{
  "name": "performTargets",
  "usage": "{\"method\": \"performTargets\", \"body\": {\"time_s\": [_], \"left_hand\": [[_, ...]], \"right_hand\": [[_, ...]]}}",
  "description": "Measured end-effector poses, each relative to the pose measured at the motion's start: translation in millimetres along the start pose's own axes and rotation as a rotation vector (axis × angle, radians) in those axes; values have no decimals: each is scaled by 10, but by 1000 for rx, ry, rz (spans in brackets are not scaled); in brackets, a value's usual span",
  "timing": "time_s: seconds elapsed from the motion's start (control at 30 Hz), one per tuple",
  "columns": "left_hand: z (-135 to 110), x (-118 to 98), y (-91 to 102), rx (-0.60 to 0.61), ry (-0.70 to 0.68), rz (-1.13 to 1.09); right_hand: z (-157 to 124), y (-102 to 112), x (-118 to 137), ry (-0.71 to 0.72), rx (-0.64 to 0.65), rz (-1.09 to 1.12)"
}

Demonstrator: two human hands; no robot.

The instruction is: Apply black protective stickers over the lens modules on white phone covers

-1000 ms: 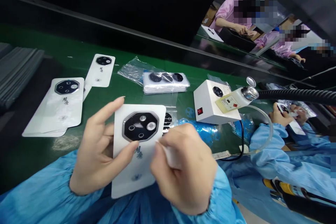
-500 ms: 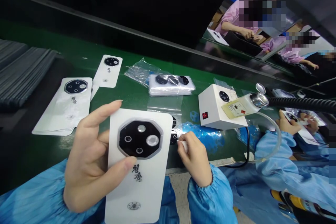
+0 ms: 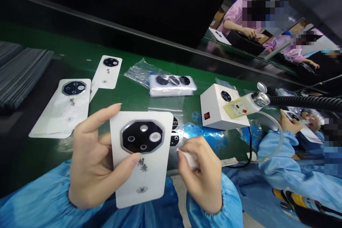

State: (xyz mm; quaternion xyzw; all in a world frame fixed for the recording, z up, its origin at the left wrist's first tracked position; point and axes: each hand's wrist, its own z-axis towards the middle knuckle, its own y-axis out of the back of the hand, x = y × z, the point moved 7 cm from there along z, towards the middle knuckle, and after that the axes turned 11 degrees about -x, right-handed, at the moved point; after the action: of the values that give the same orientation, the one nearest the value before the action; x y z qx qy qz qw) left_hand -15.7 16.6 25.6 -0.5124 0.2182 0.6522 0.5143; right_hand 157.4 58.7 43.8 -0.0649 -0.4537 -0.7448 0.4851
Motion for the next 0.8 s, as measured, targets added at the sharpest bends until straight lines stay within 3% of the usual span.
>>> {"method": "performTargets", "body": {"time_s": [0.1,0.2,0.4,0.8], "left_hand": [[-23,14,11,-29,-102,145],[-31,28,-14,-25,-180,192],[-60,68,-33,-25,-252,213],[-84,-5,-74,-27,-477,402]], "right_hand": [[202,1,487,183,-17,62],[338,-111,728,262,-22,55],[359,-249,737,268,-95,-18],[378,-292,729,220,-117,-74]]}}
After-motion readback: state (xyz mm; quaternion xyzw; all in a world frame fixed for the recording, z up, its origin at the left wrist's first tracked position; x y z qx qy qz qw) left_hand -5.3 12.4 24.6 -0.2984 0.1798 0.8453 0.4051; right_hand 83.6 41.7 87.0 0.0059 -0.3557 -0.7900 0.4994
